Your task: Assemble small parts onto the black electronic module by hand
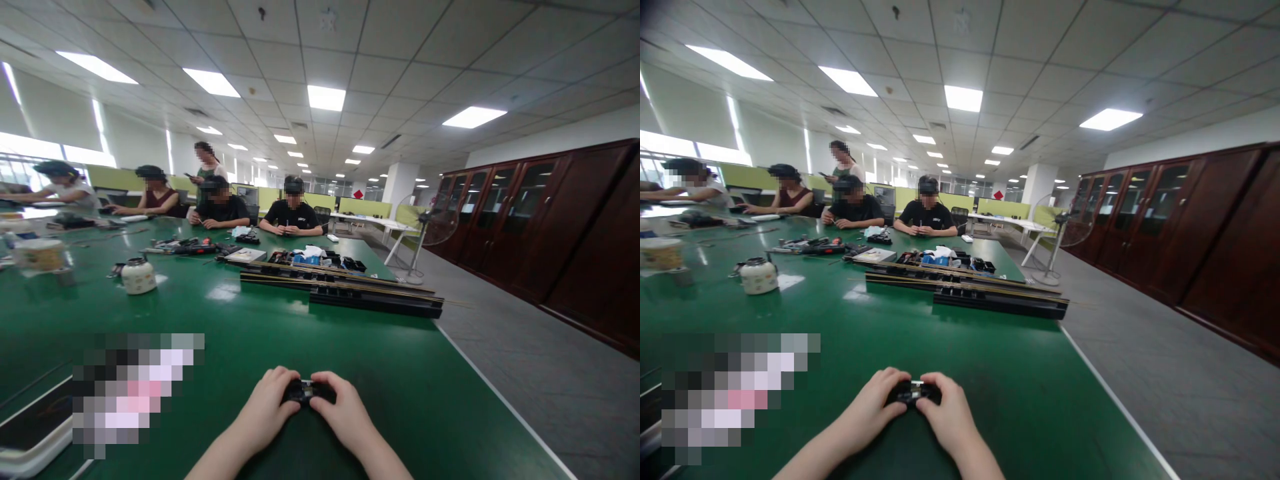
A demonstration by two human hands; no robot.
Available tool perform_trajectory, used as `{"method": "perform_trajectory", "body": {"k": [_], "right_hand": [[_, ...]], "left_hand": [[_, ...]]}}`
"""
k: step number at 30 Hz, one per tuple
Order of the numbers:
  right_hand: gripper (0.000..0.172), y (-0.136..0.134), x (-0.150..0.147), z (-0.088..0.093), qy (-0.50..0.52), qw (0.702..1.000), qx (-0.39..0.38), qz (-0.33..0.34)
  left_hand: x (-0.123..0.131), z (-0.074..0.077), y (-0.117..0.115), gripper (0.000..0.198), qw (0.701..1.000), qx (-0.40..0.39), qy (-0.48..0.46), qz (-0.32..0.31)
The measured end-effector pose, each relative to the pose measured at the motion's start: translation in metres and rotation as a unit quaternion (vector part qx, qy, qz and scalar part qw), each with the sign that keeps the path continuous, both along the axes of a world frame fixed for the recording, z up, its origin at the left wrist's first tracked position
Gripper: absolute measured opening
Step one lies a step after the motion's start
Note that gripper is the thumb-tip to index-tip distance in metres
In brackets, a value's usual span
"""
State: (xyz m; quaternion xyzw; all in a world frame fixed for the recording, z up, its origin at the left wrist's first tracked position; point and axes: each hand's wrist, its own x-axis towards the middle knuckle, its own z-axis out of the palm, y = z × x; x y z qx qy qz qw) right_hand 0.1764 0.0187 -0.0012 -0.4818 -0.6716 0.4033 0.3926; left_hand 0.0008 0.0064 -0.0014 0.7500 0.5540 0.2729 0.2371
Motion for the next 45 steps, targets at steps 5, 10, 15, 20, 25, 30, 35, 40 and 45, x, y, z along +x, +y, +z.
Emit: {"method": "perform_trajectory", "body": {"k": [5,10,15,20,25,30,35,40,45], "right_hand": [[0.033,-0.009,-0.002,-0.005,-0.066,0.995,0.057,-0.047],[0.031,-0.013,-0.003,-0.001,-0.097,0.993,0.063,-0.037],[0.02,-0.009,-0.005,0.001,-0.109,0.99,0.071,-0.047],[0.016,-0.008,-0.007,0.003,-0.119,0.989,0.074,-0.045],[0.02,-0.011,-0.008,0.003,-0.132,0.987,0.08,-0.041],[0.015,-0.012,-0.008,0.005,-0.153,0.984,0.083,-0.028],[0.018,-0.011,-0.007,0.007,-0.16,0.984,0.08,-0.021],[0.016,-0.012,-0.008,0.005,-0.145,0.985,0.094,-0.018],[0.02,-0.011,-0.005,0.003,-0.101,0.989,0.093,-0.058]], "left_hand": [[0.0,-0.006,0.002,0.043,1.0,0.009,-0.001,-0.001],[-0.004,-0.004,0.002,0.034,0.999,-0.006,-0.025,-0.023],[-0.005,-0.006,0.002,0.041,0.999,-0.012,-0.043,-0.021],[-0.005,-0.006,0.003,0.039,0.999,-0.015,-0.03,-0.001],[-0.004,-0.005,0.003,0.03,1.0,0.002,-0.017,-0.012],[-0.005,-0.007,0.002,0.035,0.999,0.002,-0.034,-0.008],[-0.006,-0.009,0.001,0.031,0.999,0.016,-0.045,-0.009],[-0.006,-0.007,0.0,0.031,0.999,0.027,-0.043,-0.014],[-0.007,-0.006,0.001,0.033,0.999,0.02,-0.051,-0.004]]}}
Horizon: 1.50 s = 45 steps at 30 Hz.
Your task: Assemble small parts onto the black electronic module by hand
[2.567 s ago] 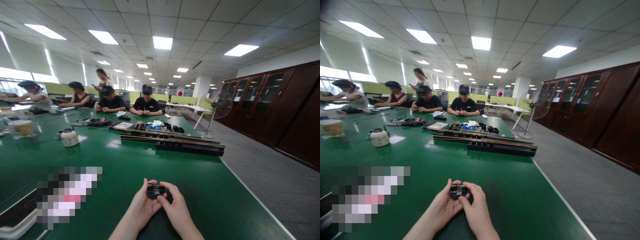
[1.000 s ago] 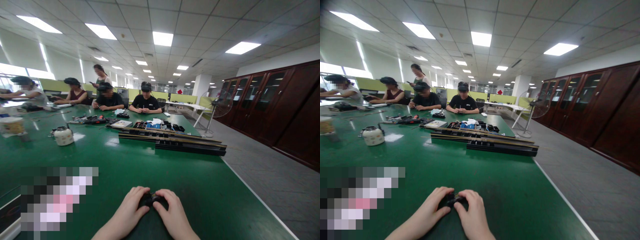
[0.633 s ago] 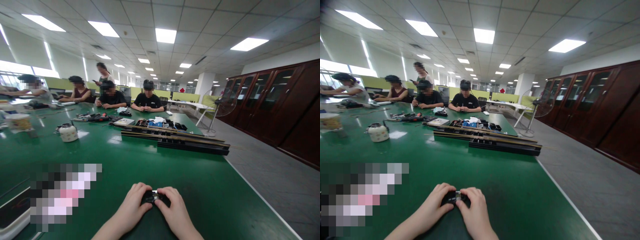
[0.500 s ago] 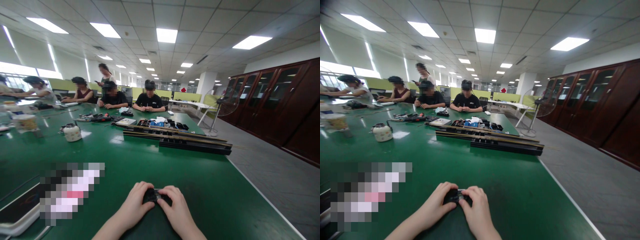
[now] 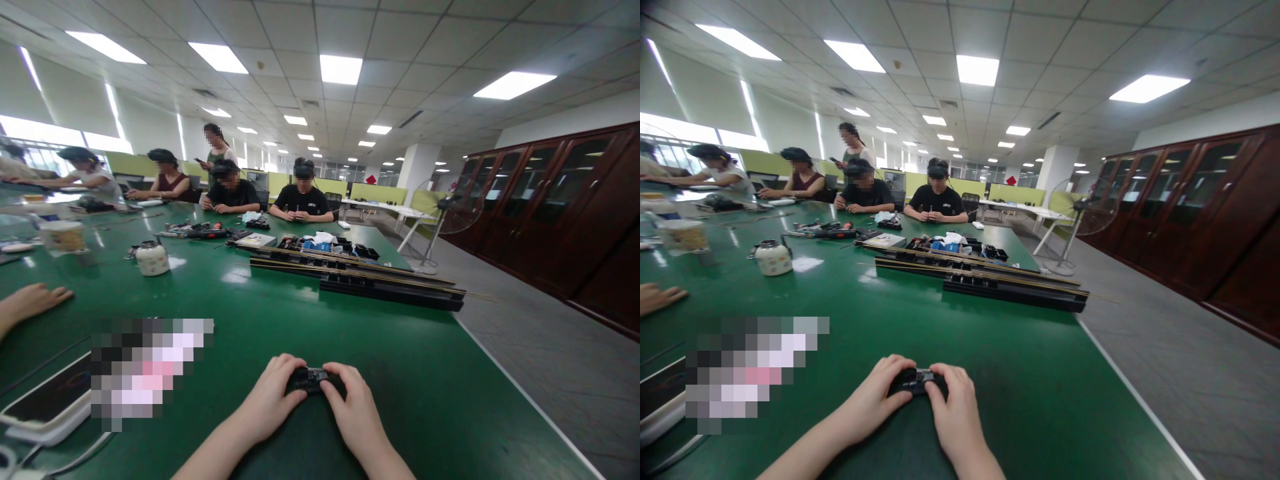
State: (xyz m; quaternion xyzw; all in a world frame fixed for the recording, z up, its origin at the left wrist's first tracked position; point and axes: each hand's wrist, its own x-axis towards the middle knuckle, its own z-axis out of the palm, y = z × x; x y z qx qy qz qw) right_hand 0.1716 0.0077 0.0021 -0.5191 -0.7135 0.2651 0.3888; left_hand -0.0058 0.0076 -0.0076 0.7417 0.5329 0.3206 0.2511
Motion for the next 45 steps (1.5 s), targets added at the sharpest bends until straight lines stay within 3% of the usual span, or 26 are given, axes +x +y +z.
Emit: {"method": "perform_trajectory", "body": {"k": [12,18,26,30,37,41,45], "right_hand": [[0.023,0.015,0.026,-0.004,0.024,0.995,-0.008,-0.095],[0.029,0.02,0.037,-0.004,0.053,0.99,-0.032,-0.128],[0.035,0.022,0.044,0.0,0.081,0.981,-0.008,-0.176],[0.027,0.015,0.033,0.0,0.052,0.99,0.012,-0.128],[0.022,-0.004,0.005,0.005,0.031,0.999,0.027,0.019],[0.02,-0.008,-0.001,0.01,0.026,0.996,0.075,0.047],[0.018,-0.005,-0.003,0.007,-0.031,0.996,0.07,0.046]], "left_hand": [[0.0,-0.001,0.002,0.045,0.999,-0.033,-0.013,0.025],[0.0,0.001,0.002,0.034,1.0,-0.024,-0.008,0.009],[-0.001,-0.001,0.001,0.036,1.0,-0.015,-0.009,0.002],[-0.001,-0.004,0.002,0.039,1.0,-0.014,-0.01,0.004],[-0.001,-0.004,0.001,0.036,1.0,-0.005,-0.003,0.002],[-0.001,-0.006,0.002,0.035,1.0,-0.003,0.001,0.003],[-0.001,-0.007,0.003,0.034,1.0,0.004,-0.001,0.002]]}}
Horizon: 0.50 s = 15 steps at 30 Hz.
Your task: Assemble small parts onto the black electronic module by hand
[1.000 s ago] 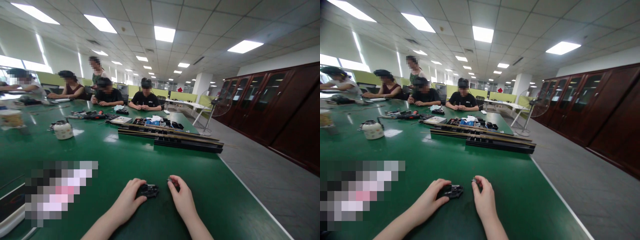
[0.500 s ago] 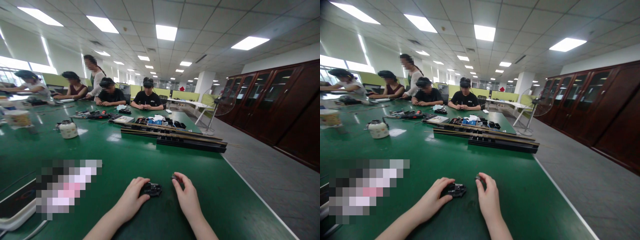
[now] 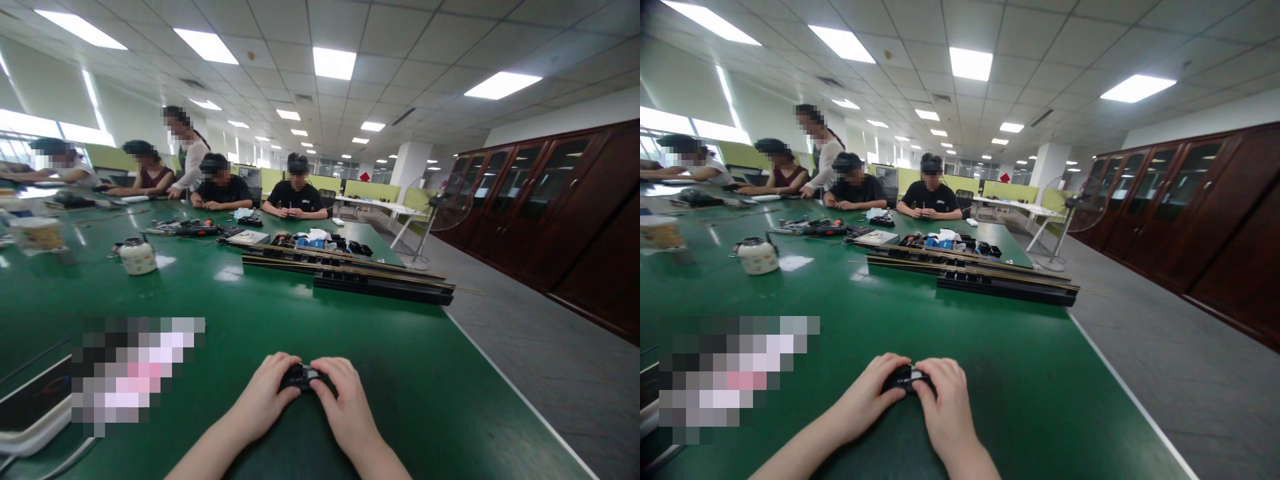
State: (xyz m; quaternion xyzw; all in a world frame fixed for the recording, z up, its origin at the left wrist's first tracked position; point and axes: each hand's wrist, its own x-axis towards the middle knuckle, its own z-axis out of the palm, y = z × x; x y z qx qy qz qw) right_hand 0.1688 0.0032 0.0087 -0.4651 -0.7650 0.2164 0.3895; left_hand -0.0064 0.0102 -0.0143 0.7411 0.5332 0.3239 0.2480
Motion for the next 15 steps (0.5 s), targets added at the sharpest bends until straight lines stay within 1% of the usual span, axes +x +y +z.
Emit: {"method": "perform_trajectory", "body": {"k": [3,5,15], "right_hand": [[0.017,0.0031,-0.0019,-0.0051,-0.059,0.998,-0.028,-0.009],[0.018,0.0041,-0.0028,-0.0071,-0.076,0.996,-0.04,-0.008],[0.023,0.0069,0.0004,-0.0091,-0.056,0.997,-0.06,0.005]], "left_hand": [[0.0002,0.001,-0.0001,0.033,1.0,0.0,-0.001,-0.002],[0.0003,0.0018,-0.0004,0.032,1.0,-0.002,0.0,-0.005],[0.0003,0.0025,-0.0004,0.035,1.0,0.004,0.01,-0.005]]}}
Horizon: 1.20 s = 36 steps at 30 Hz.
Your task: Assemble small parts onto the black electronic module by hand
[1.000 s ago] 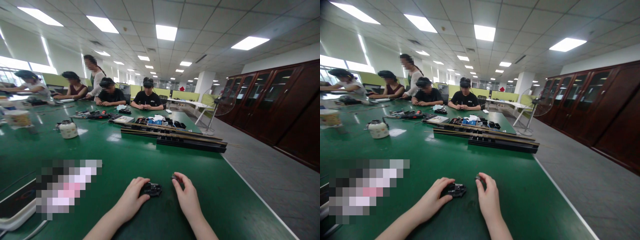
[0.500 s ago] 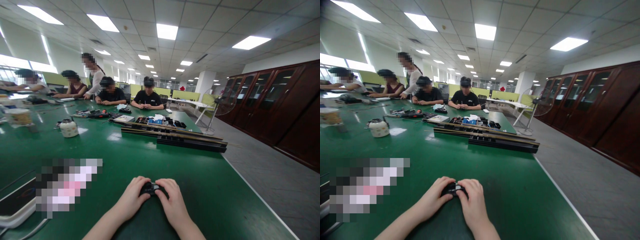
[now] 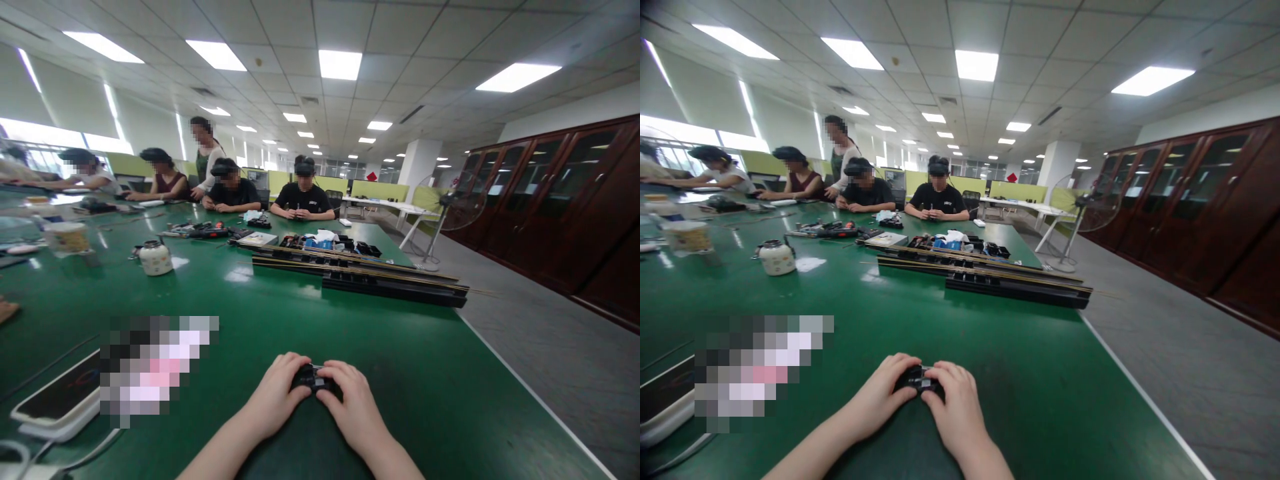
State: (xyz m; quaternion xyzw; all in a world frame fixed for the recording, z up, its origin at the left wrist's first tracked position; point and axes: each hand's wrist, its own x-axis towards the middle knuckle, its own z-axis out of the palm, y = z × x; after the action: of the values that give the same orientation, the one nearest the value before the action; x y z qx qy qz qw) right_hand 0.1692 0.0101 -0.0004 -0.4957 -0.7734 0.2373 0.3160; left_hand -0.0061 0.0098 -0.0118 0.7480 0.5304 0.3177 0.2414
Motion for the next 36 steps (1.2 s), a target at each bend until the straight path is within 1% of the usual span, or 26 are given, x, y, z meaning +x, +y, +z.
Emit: {"method": "perform_trajectory", "body": {"k": [5,10,25,28,33,36], "right_hand": [[0.028,0.0006,0.0005,0.0002,0.015,1.0,-0.011,0.0],[0.028,-0.0007,0.0,0.002,0.022,1.0,-0.021,-0.005],[0.028,-0.002,0.0001,0.003,0.032,0.999,-0.017,-0.008],[0.025,-0.002,-0.0002,0.0024,0.032,0.999,-0.019,-0.009],[0.016,-0.0016,-0.0007,0.0022,0.029,0.999,-0.013,-0.02],[0.015,-0.0014,-0.0006,0.0024,0.028,0.999,-0.009,-0.017]], "left_hand": [[0.0007,0.0024,-0.0004,0.035,1.0,-0.01,0.002,0.001],[0.0009,0.0041,-0.0016,0.035,1.0,-0.02,0.006,0.004],[-0.0005,0.0016,-0.0002,0.037,1.0,-0.017,0.003,0.004],[0.0001,0.0016,-0.0015,0.037,1.0,-0.011,0.005,0.003],[0.0014,0.0009,-0.003,0.036,1.0,0.001,0.006,0.001],[0.0016,0.0,-0.0029,0.038,1.0,0.002,0.005,0.002]]}}
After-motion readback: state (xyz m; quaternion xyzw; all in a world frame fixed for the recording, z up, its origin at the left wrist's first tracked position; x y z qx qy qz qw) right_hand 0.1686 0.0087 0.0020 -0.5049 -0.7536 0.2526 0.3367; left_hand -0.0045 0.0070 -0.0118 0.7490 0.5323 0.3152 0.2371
